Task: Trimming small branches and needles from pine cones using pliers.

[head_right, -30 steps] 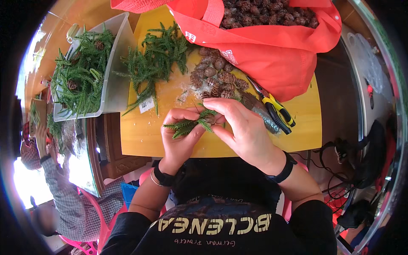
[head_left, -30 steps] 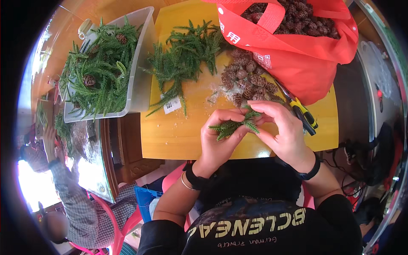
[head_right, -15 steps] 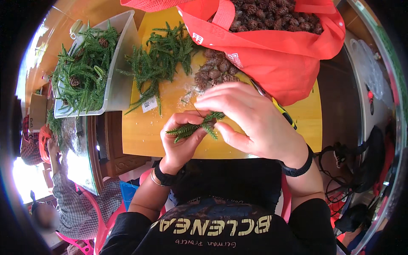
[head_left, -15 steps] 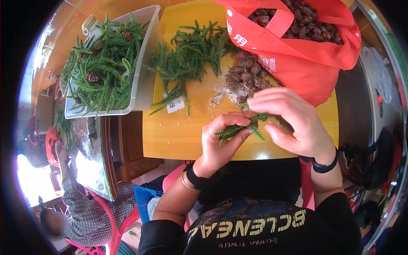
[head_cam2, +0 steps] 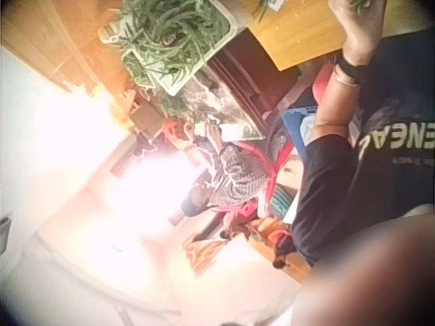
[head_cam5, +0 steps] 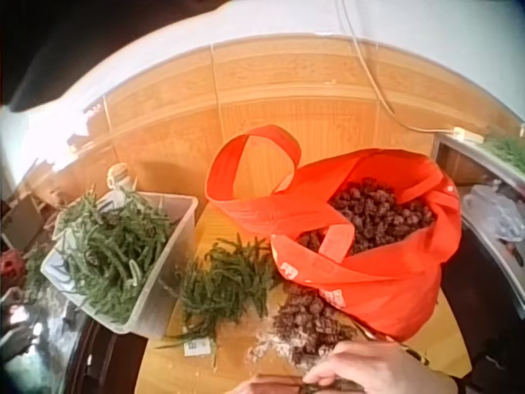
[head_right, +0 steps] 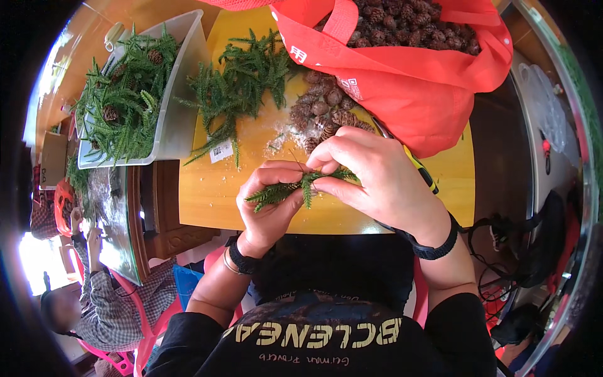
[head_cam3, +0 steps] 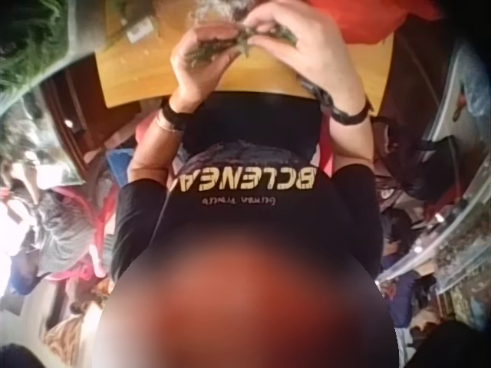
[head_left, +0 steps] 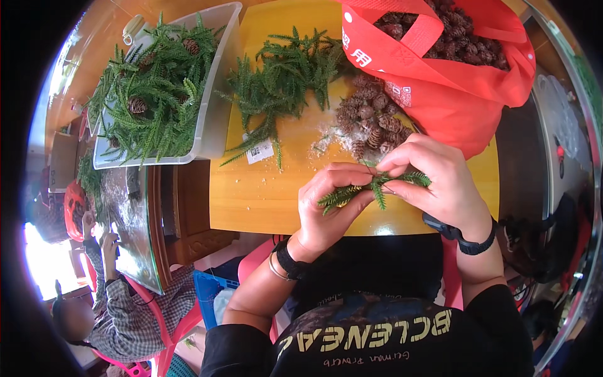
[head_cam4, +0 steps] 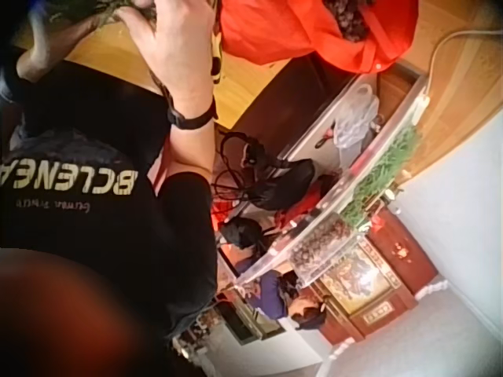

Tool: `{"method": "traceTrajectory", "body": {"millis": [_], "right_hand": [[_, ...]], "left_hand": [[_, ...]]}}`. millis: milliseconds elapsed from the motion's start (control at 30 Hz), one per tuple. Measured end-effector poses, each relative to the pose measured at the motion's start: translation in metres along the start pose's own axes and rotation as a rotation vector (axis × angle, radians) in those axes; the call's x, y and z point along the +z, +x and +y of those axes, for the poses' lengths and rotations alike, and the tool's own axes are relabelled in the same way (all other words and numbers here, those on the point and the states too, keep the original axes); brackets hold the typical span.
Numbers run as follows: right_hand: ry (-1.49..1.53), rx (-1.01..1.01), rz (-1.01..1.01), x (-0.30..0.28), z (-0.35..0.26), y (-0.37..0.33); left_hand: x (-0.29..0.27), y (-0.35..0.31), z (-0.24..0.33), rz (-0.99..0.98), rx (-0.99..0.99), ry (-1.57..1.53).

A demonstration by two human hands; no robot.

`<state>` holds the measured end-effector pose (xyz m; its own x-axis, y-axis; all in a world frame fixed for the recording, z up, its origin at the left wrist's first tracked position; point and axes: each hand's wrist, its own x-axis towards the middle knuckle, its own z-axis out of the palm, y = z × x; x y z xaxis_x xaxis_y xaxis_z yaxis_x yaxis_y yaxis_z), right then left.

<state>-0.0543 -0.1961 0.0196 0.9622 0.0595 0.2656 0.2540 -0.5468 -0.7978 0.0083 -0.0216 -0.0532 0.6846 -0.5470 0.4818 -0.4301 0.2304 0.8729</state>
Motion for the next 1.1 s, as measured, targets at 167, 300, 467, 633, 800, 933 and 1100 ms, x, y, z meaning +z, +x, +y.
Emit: {"method": "traceTrajectory", "body": {"millis": [167, 300, 467, 633, 800, 933, 1100], "right_hand": [[-0.012, 0.006, -0.084, -0.005, 0.0, 0.002], [0.033, -0.023, -0.122, -0.007, 0.006, 0.001], [0.148, 0.098, -0.207, -0.011, 0.004, 0.002], [0.23, 0.081, -0.235, -0.011, 0.01, 0.003], [0.319, 0.043, -0.257, -0.01, 0.014, 0.002], [0.358, 0.067, -0.269, -0.011, 0.016, 0.001], [0.391, 0.094, -0.261, -0.009, 0.019, -0.002]], "left_hand": [[-0.002, 0.003, 0.001, -0.03, 0.049, 0.005], [-0.002, 0.007, 0.007, -0.047, 0.045, 0.06], [-0.003, 0.009, 0.008, -0.078, 0.069, 0.064], [-0.002, 0.009, 0.008, -0.094, 0.09, 0.094], [-0.003, 0.009, 0.009, -0.116, 0.104, 0.058], [-0.003, 0.01, 0.01, -0.135, 0.089, 0.06], [-0.003, 0.01, 0.009, -0.138, 0.111, 0.056]]}}
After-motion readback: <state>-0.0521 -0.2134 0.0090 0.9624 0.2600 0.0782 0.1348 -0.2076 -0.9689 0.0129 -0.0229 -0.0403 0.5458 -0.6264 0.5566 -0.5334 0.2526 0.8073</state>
